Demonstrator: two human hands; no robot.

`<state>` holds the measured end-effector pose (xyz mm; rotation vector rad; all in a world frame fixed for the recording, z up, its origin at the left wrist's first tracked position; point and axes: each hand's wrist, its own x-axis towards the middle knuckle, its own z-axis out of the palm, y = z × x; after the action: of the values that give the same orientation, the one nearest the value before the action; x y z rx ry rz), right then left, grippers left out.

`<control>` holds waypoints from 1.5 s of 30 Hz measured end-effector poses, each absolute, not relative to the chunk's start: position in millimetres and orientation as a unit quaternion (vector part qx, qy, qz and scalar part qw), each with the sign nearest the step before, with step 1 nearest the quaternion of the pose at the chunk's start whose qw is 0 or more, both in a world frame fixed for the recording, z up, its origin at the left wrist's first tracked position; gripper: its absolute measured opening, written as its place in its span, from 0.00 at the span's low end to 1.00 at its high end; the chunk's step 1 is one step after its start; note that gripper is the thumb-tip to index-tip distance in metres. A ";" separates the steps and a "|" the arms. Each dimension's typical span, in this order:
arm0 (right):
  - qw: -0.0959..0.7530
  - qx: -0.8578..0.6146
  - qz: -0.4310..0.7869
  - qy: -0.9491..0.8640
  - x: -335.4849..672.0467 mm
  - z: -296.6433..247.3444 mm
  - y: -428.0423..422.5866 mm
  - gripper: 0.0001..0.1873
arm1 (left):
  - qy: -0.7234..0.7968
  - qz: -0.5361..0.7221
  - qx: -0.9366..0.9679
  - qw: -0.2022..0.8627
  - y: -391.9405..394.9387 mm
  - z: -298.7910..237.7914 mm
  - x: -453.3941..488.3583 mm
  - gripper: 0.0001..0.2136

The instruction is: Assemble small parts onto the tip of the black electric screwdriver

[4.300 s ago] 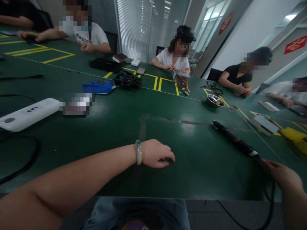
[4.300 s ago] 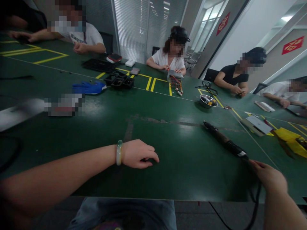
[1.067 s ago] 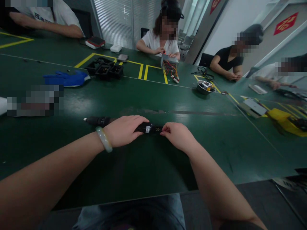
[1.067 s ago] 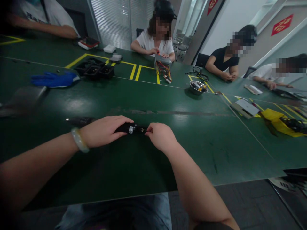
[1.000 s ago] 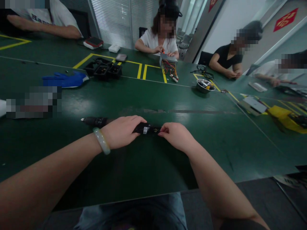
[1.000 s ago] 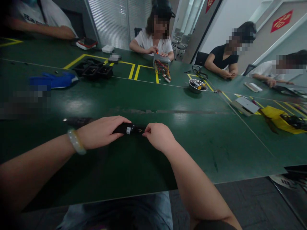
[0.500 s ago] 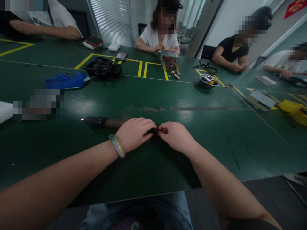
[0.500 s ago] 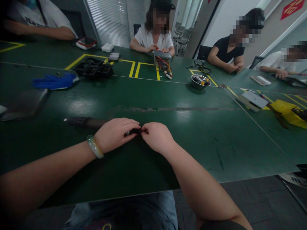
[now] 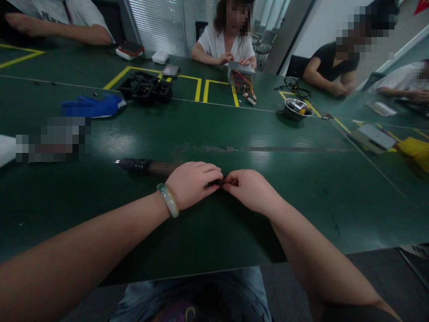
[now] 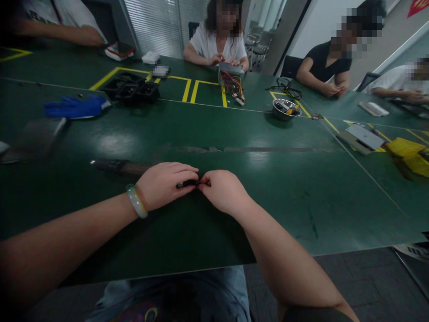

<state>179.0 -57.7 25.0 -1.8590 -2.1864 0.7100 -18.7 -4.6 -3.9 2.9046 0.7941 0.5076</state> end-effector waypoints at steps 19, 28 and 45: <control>0.047 -0.640 0.144 -0.753 176.9 25.5 -61.9 0.11 | 0.274 0.156 0.949 0.027 -8.6 -1.2 -14.5 0.09; 0.118 -0.664 0.179 -0.716 197.1 32.3 -55.7 0.08 | 0.283 0.152 0.946 0.050 -0.3 -0.8 -16.5 0.08; 0.320 -0.697 0.003 -0.642 210.3 11.4 -29.2 0.03 | 0.276 0.171 0.944 0.059 0.4 -3.2 -15.7 0.07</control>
<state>210.3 -29.2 11.4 -1.8322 -1.6873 0.0077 -15.7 0.4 -3.2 2.8589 0.8369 0.5165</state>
